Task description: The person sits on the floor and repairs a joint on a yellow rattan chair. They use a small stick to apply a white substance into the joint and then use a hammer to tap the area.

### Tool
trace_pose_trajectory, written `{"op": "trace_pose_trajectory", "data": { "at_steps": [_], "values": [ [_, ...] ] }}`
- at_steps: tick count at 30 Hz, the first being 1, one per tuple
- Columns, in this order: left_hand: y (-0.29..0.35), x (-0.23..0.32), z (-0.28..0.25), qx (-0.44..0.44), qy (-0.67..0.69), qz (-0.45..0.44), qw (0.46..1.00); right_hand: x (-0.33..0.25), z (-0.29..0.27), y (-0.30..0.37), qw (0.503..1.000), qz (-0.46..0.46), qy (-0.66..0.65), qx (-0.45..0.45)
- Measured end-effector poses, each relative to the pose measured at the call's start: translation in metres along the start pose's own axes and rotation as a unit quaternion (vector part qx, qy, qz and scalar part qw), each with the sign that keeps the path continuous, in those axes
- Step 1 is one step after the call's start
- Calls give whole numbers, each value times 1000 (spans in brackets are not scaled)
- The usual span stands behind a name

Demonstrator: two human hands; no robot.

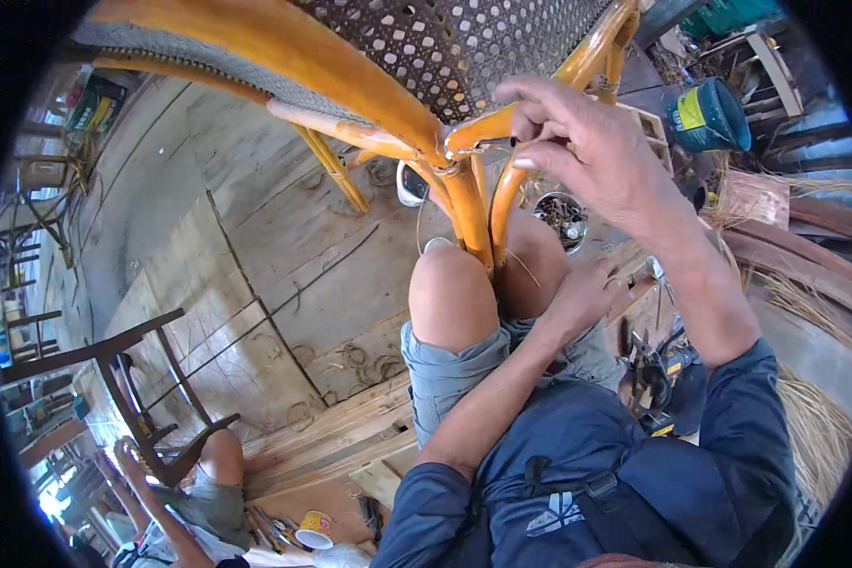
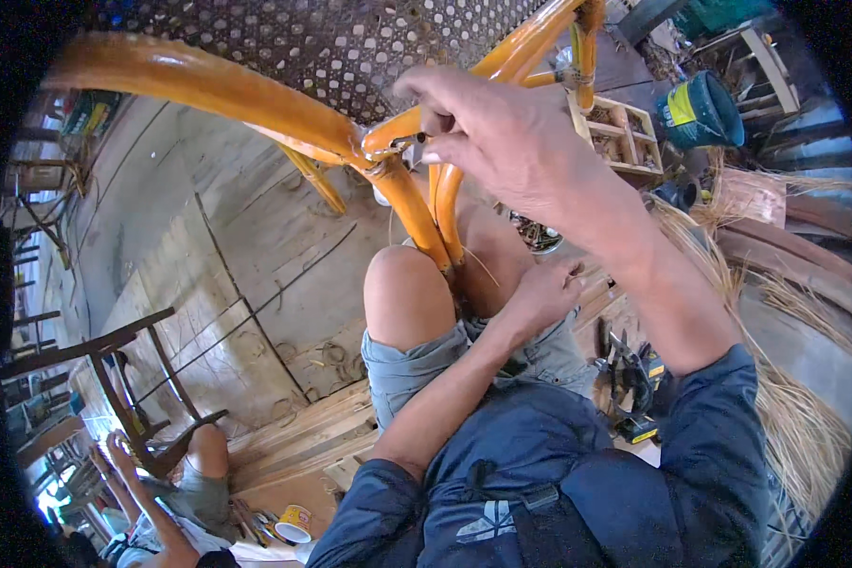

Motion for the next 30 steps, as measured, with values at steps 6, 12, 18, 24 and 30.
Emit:
{"op": "trace_pose_trajectory", "data": {
  "at_steps": [6,12,18,24,30],
  "values": [
    [7,3,-17,-9,-8,-46,999,35,-23,4,988,19,-128,80],
    [14,30,-95,115,-37,15,993,94,-65,19,938,38,-143,313],
    [17,5,-116,131,-118,-33,984,159,-38,54,876,178,-247,375],
    [12,-8,-111,135,-158,-40,977,219,31,104,848,312,-301,306],
    [5,-6,-107,120,-181,-57,974,231,56,152,855,362,-282,243]
  ]
}}
Point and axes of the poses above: each hand's wrist, its own y-axis away from the middle knuckle, its own z-axis out of the palm, x = y × z, the point moved 10 cm from there along -y, towards the middle knuckle, and after that the axes turned 10 degrees about x, right-handed, at the moved point
